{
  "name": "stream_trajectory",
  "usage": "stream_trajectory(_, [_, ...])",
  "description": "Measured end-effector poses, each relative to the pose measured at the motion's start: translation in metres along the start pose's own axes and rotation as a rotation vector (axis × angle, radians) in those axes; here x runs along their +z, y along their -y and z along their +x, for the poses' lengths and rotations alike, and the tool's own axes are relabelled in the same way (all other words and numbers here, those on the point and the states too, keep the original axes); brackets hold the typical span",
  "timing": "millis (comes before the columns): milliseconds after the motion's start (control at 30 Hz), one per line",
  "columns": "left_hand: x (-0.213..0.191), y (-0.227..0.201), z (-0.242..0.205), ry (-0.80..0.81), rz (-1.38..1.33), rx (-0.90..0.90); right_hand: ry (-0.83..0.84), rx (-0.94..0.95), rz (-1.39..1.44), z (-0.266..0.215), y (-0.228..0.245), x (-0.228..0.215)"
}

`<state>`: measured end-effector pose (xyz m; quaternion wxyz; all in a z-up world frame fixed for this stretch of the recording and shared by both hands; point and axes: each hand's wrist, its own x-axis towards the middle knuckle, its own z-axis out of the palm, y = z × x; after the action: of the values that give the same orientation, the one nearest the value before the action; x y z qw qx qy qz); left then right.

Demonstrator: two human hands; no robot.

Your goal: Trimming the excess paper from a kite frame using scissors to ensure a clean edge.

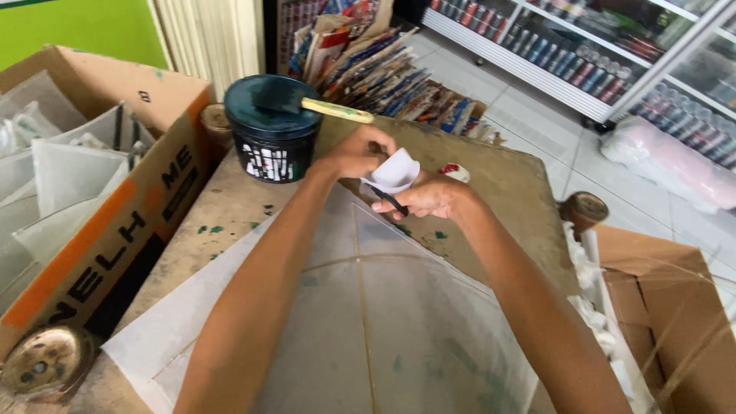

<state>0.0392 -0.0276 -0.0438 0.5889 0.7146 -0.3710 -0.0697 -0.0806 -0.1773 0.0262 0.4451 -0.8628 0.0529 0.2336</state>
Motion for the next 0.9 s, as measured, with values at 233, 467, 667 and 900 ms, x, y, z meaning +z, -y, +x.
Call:
stream_trajectory(233, [0.029,-0.073,-0.005,0.026,0.128,-0.121,-0.145,-0.029,-0.045,-0.067,-0.003,-0.019])
stream_trajectory(467, [0.067,-0.127,0.000,0.139,0.271,-0.065,-0.234,-0.198,0.097,-0.124,-0.033,-0.041])
stream_trajectory(667, [0.084,-0.148,0.011,0.156,0.279,0.058,-0.323,-0.363,0.145,-0.155,-0.074,-0.061])
stream_trajectory(900, [0.104,-0.139,0.039,-0.005,0.358,0.241,-0.380,-0.147,0.002,-0.207,-0.108,-0.074])
